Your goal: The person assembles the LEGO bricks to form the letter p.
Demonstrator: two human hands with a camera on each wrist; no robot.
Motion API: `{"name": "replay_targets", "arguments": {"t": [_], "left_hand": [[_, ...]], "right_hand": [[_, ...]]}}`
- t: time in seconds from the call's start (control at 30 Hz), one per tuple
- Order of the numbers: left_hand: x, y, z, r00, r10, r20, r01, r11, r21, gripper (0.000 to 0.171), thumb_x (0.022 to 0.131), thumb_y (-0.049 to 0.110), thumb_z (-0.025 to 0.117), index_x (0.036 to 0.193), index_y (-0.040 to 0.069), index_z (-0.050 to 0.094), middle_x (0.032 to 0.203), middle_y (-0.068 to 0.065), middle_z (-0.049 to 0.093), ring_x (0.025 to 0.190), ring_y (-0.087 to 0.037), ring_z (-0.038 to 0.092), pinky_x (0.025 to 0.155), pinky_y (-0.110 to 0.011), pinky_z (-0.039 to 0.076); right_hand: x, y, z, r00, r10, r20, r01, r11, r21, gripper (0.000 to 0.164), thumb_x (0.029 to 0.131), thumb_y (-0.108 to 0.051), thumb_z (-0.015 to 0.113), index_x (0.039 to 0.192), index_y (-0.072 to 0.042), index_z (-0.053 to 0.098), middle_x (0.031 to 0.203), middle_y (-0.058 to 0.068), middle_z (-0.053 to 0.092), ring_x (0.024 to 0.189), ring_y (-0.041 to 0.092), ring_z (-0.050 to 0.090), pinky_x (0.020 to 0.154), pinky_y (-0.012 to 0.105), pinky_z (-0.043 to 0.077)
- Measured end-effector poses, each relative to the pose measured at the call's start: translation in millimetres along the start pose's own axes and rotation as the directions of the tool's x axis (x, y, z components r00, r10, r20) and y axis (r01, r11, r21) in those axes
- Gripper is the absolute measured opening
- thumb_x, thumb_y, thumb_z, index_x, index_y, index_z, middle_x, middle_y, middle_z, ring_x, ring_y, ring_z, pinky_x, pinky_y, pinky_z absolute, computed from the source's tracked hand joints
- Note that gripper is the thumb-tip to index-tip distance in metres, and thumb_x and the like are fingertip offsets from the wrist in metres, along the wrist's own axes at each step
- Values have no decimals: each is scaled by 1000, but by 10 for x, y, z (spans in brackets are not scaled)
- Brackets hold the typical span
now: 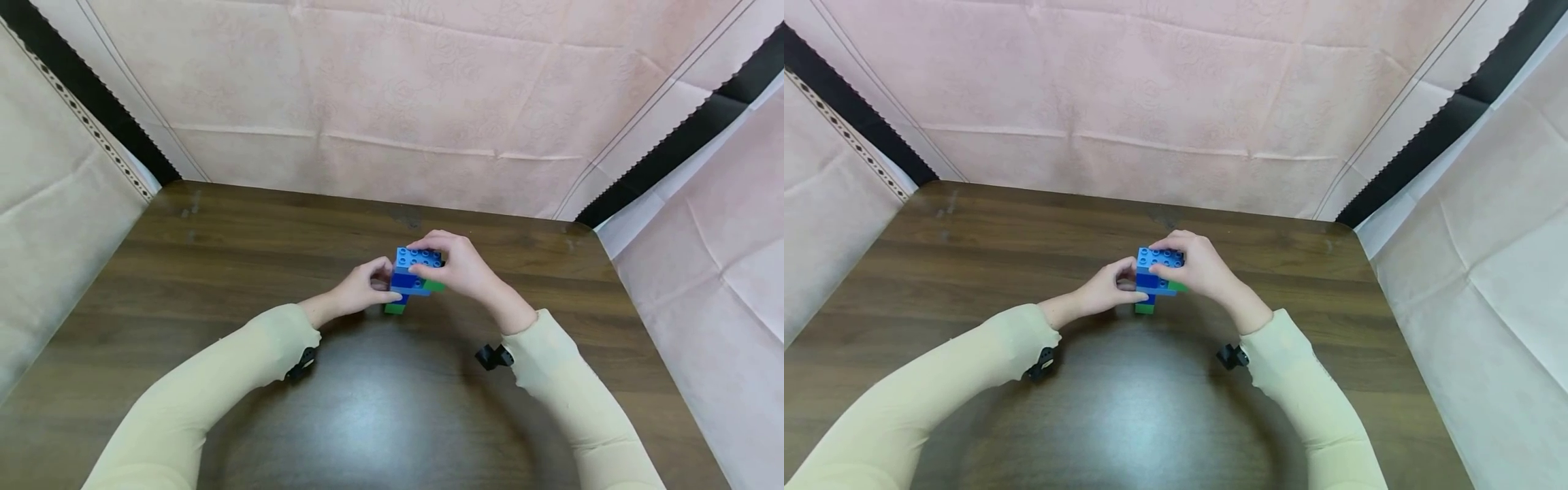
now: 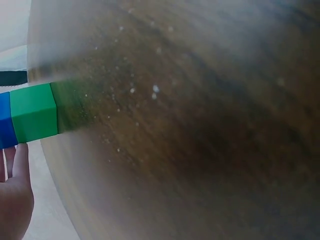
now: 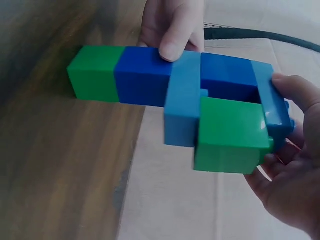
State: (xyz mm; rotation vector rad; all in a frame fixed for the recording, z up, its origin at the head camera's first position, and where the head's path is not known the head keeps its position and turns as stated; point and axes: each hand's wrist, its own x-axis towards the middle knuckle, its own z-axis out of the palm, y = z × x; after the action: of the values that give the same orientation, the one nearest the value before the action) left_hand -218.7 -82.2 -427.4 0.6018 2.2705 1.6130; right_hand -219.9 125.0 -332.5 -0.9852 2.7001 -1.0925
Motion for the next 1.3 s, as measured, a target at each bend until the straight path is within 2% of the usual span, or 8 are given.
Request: {"name": "replay_targets", "arguments": {"t": [0.13, 0.27, 0.37, 0.6, 1.03, 1.17, 1.3], "left_hand": [[-15, -23, 7, 1000, -4, 14, 4, 998, 58, 34, 83, 10, 70, 108, 5, 47, 116, -15, 58, 109, -26, 58, 94, -37, 50], [-34, -72, 10, 999, -34, 33, 29, 990, 136, 35, 83, 13, 71, 110, 5, 50, 114, -13, 61, 107, -23, 59, 96, -37, 49], [-39, -93, 12, 998, -50, 33, 44, 988, 148, 35, 83, 14, 71, 110, 5, 51, 113, -13, 61, 106, -23, 59, 96, -37, 48], [-31, -140, 28, 995, -87, 44, 73, 968, 242, 34, 80, 8, 73, 105, 2, 52, 108, -14, 61, 102, -21, 58, 94, -35, 49], [-7, -42, 95, 996, -61, 57, 51, 984, 170, 33, 82, 13, 71, 108, 1, 53, 108, -15, 63, 101, -23, 61, 91, -35, 51], [6, -40, 82, 997, -52, 62, 44, 991, 126, 33, 84, 12, 70, 110, 1, 52, 110, -16, 61, 102, -25, 62, 92, -36, 51], [22, -17, 88, 994, -70, 89, 65, 996, 57, 36, 86, 13, 67, 115, 2, 49, 114, -16, 59, 100, -24, 63, 89, -35, 52]], "right_hand": [[-26, 42, 14, 1000, 20, 1, -20, 999, 43, 35, 84, -22, 71, 116, -9, 64, 109, 7, 63, 94, 20, 56, 82, 36, 50], [-65, 101, -19, 998, 13, 58, -17, 997, 74, 43, 84, -25, 70, 125, -12, 58, 118, 6, 60, 99, 20, 54, 85, 37, 49], [-112, 171, -68, 997, -3, 77, -4, 996, 89, 49, 84, -21, 70, 129, -11, 54, 123, 8, 58, 103, 21, 54, 87, 39, 48], [-185, 285, -149, 998, 58, 20, -61, 978, 198, 39, 82, -13, 72, 118, -5, 61, 117, 11, 61, 103, 24, 57, 92, 48, 47], [-128, 284, -207, 998, 30, -59, -16, 976, 216, 38, 83, -16, 71, 119, -5, 62, 116, 13, 64, 102, 22, 59, 94, 46, 47], [-121, 261, -241, 993, 62, -96, -38, 972, 231, 38, 85, -16, 69, 119, -5, 61, 117, 13, 64, 101, 18, 60, 91, 35, 50], [-99, 250, -266, 980, 97, -173, -52, 968, 246, 35, 85, -15, 69, 116, -3, 61, 114, 14, 64, 98, 10, 60, 88, 23, 49]]}}
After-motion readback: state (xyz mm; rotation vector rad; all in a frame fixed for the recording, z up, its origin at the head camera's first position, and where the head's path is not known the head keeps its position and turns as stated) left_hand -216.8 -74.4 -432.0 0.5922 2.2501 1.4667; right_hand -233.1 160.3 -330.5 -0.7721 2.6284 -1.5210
